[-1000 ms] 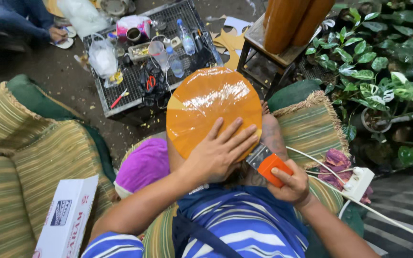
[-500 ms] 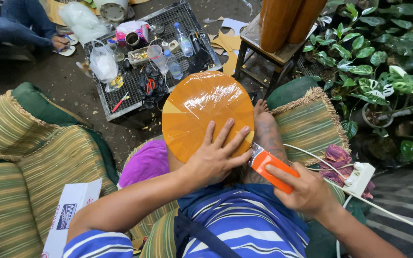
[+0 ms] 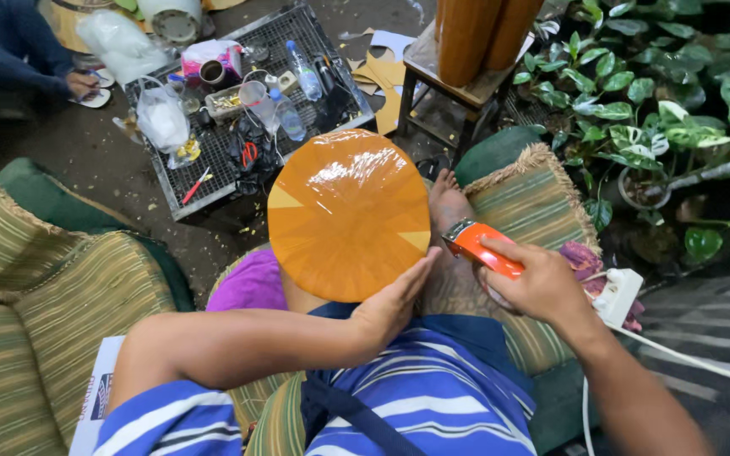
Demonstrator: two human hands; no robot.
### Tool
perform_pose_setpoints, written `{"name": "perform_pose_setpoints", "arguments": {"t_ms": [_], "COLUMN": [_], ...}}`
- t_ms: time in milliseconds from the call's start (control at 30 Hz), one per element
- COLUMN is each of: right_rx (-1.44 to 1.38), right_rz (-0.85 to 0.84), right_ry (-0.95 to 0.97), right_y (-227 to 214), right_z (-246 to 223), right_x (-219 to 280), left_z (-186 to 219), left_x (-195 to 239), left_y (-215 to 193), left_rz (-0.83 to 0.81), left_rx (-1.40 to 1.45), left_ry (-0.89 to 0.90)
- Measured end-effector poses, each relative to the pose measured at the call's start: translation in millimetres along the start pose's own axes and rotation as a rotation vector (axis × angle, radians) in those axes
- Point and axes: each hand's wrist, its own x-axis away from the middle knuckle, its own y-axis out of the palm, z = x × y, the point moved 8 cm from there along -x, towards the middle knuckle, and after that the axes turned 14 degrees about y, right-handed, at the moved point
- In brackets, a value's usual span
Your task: The person applies orange packing tape to a circular cardboard piece, pressing it down with their hand and using a tape dispenser. They then wrap a cylindrical cardboard object with the same tape, smoothing it along the length.
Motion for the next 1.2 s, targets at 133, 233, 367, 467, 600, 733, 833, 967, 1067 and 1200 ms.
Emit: {"name": "perform_pose_setpoints", "arguments": {"t_ms": [133,233,367,467,600,733,833,967,1067,1200], "right_rx": [-0.134,-0.169,-0.110,-0.203,-0.170,-0.199,-0.176,-0.113,-0.050,-0.020], "right_rz": [0.085,0.140,0.167,0.230,0.327,0.152,0.076,0.036,0.025,-0.015], "right_ry": [-0.141,-0.189,-0.214,-0.454,-0.758,-0.926,-1.078,-1.185,-1.195,-1.200], "right_y": [-13,-20,-29,-41,-52,-51,-57,-59,-57,-50], "right_z": [-13,-10,5,10,19,14,-6,-35,-51,-63], "right_x": [8,16,21,31,51,65,82,100,104,105], "left_z": [5,17,37,44,36,13,3,-6,-2,4], "left_x": [-24,-36,-44,-43,-26,15,32,44,52,64], "left_y": [25,41,40,25,10,1,-1,-7,-2,14], "left_rz": [-0.161,-0.018,0.337,0.680,1.200,1.436,1.326,1.358,1.355,1.275], "left_rx": [-0.230,0.107,0.905,1.737,2.933,3.196,3.233,3.173,3.152,3.070], "left_ry": [0.050,0.025,-0.060,-0.153,-0.361,-0.605,-0.758,-0.695,-0.759,-0.879]}}
